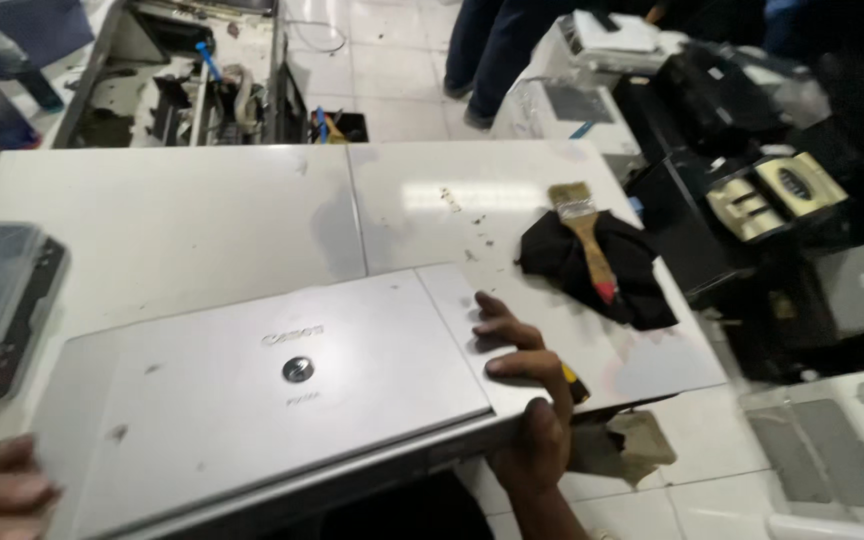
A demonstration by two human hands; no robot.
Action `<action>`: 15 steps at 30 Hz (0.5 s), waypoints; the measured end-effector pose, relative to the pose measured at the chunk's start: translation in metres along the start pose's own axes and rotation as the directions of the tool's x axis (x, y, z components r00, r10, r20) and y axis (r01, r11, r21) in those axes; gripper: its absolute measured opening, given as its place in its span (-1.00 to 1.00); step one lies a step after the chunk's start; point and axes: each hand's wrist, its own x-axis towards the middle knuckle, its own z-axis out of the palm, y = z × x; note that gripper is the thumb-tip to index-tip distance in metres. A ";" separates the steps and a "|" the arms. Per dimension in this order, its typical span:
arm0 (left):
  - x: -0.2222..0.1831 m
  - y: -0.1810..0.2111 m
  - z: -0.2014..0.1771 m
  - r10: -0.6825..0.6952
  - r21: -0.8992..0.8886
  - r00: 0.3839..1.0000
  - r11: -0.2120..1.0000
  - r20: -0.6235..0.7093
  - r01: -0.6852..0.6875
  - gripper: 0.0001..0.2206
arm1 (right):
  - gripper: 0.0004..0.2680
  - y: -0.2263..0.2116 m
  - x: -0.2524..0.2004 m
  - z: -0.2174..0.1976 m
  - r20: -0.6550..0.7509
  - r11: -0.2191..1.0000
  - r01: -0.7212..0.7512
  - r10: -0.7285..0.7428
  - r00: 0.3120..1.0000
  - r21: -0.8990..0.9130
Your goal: The person works on a white Canon Pixma printer placed on a low table. They open and close the top cover, rotate the device to inspect different sides, and use a screwdriver to remove and insert screws into the printer's casing.
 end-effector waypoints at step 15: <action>0.085 0.119 0.067 -0.231 0.292 0.962 0.939 0.142 0.183 -0.17 | -0.48 0.027 0.003 -0.024 0.204 0.792 -0.373 0.516 0.832 -0.484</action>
